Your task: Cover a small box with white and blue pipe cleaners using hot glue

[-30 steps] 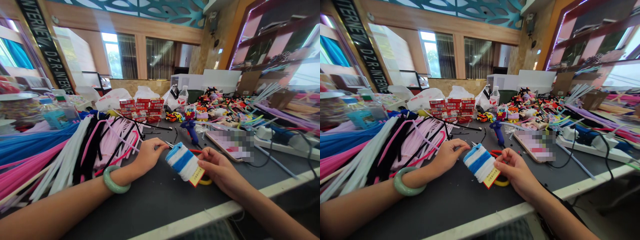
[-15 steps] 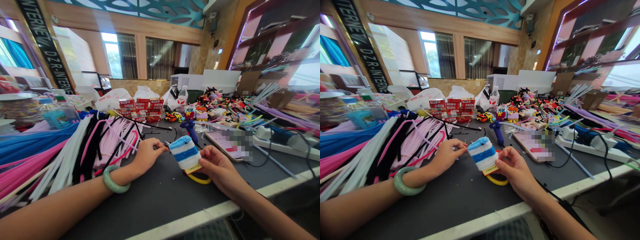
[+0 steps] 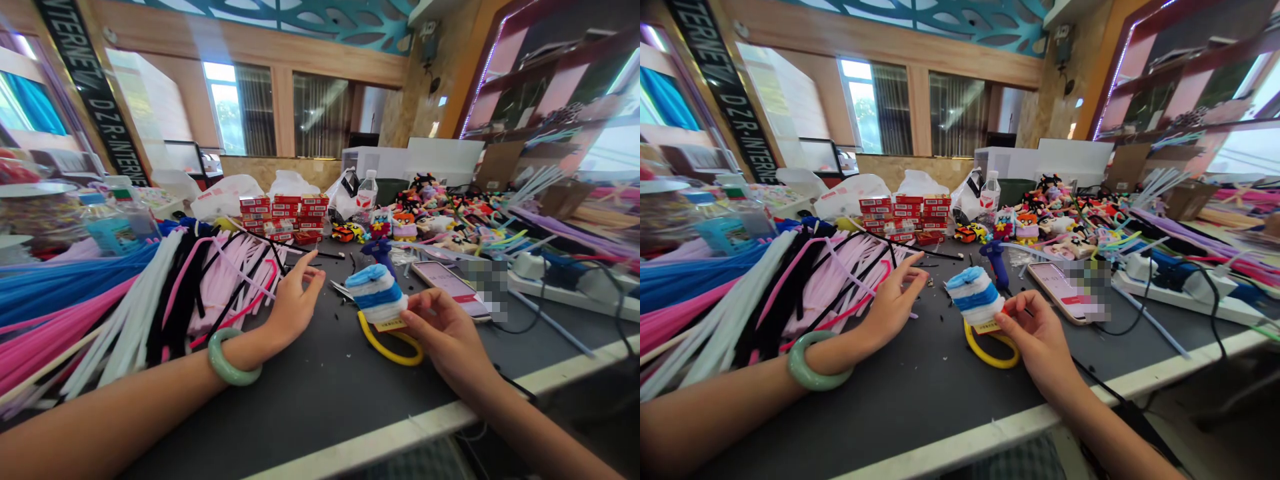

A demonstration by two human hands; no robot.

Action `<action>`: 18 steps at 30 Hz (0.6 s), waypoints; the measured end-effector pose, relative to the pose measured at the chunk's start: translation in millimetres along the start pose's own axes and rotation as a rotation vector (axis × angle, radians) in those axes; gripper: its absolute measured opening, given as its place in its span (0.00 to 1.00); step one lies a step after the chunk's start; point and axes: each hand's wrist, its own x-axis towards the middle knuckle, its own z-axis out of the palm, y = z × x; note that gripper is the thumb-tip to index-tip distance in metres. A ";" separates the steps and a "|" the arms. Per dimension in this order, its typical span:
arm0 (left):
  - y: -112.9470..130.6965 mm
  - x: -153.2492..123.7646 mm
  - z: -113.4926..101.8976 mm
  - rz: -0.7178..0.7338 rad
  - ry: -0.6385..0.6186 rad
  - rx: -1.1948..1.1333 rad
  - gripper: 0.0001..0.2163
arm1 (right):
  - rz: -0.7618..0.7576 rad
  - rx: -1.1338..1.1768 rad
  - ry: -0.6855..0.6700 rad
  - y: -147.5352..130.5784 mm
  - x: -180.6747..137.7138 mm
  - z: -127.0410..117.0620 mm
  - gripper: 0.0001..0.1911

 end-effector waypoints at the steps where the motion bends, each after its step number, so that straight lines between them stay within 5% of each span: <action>1: 1.8 -1.7 -0.5 0.046 0.016 0.006 0.18 | -0.013 -0.022 0.004 -1.0 -0.4 1.0 0.22; 9: 17.0 -17.5 -6.8 0.552 -0.015 0.217 0.16 | -0.135 -0.202 -0.011 -5.7 -6.0 8.4 0.21; 18: 17.6 -18.9 -4.9 0.708 -0.037 0.371 0.12 | -0.170 -0.250 -0.065 -3.3 -10.0 8.0 0.19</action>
